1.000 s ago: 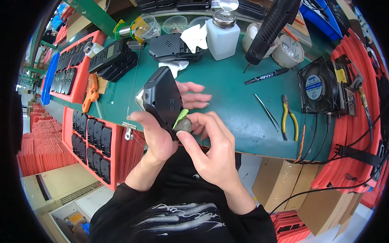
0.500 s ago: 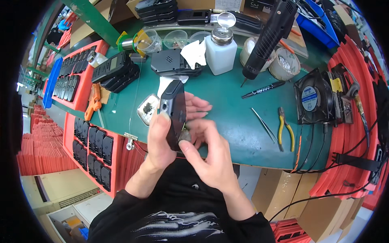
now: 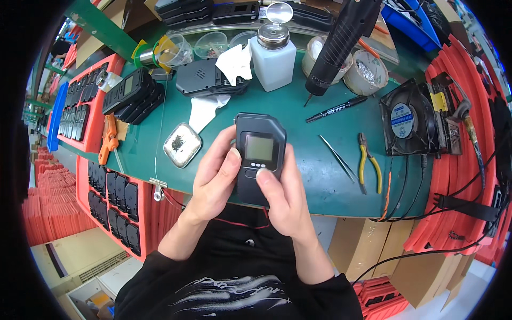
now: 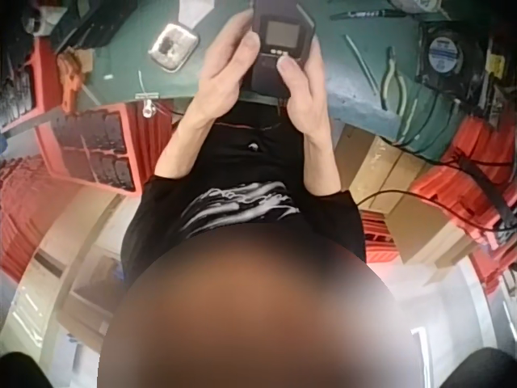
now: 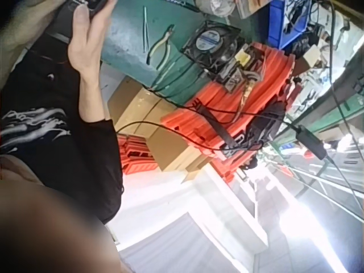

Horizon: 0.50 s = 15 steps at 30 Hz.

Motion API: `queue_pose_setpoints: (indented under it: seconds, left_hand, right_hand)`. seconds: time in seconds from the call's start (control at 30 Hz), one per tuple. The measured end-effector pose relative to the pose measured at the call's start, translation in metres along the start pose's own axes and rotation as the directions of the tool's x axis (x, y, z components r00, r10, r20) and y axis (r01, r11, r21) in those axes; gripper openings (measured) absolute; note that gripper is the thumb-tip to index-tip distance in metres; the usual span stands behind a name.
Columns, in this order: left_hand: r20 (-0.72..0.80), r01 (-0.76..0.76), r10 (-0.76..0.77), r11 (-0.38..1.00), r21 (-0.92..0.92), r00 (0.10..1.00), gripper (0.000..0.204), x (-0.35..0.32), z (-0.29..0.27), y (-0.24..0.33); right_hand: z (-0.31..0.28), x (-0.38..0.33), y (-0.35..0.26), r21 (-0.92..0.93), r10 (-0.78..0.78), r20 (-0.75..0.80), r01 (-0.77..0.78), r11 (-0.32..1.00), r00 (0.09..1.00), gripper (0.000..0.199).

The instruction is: Assembling components of a handheld electronic device and cleaning parts with a wipe at a factory workbench.

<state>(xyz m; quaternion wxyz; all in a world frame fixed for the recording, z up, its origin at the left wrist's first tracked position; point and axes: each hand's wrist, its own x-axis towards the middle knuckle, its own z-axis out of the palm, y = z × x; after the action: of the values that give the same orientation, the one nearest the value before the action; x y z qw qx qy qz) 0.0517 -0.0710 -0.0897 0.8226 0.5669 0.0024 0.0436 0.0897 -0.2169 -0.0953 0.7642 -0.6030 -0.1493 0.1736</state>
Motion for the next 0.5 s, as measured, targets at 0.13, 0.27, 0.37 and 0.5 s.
queue_pose_setpoints:
  seconds: [0.13, 0.27, 0.37, 0.5]
  left_hand:
    - [0.016, 0.001, -0.002, 1.0, 0.012, 1.0, 0.053, 0.0, -0.005, -0.012]
    - [0.01, -0.026, 0.026, 0.999, 0.026, 1.0, 0.054, -0.004, -0.002, -0.014]
    - [0.013, -0.018, 0.018, 1.0, 0.023, 1.0, 0.055, -0.003, -0.003, -0.013]
    - [0.039, -0.025, 0.025, 1.0, 0.015, 0.999, 0.057, -0.003, -0.005, -0.015]
  right_hand:
    - [-0.003, -0.003, 0.004, -0.015, -0.034, 0.021, 0.034, 0.999, 0.999, 0.041]
    - [-0.006, -0.003, 0.001, -0.024, -0.017, 0.053, 0.019, 1.0, 0.998, 0.043]
    - [-0.005, -0.003, 0.002, -0.066, -0.04, 0.065, 0.044, 0.997, 0.997, 0.043]
    - [-0.003, -0.005, 0.004, -0.054, -0.005, 0.019, 0.006, 0.998, 1.0, 0.058]
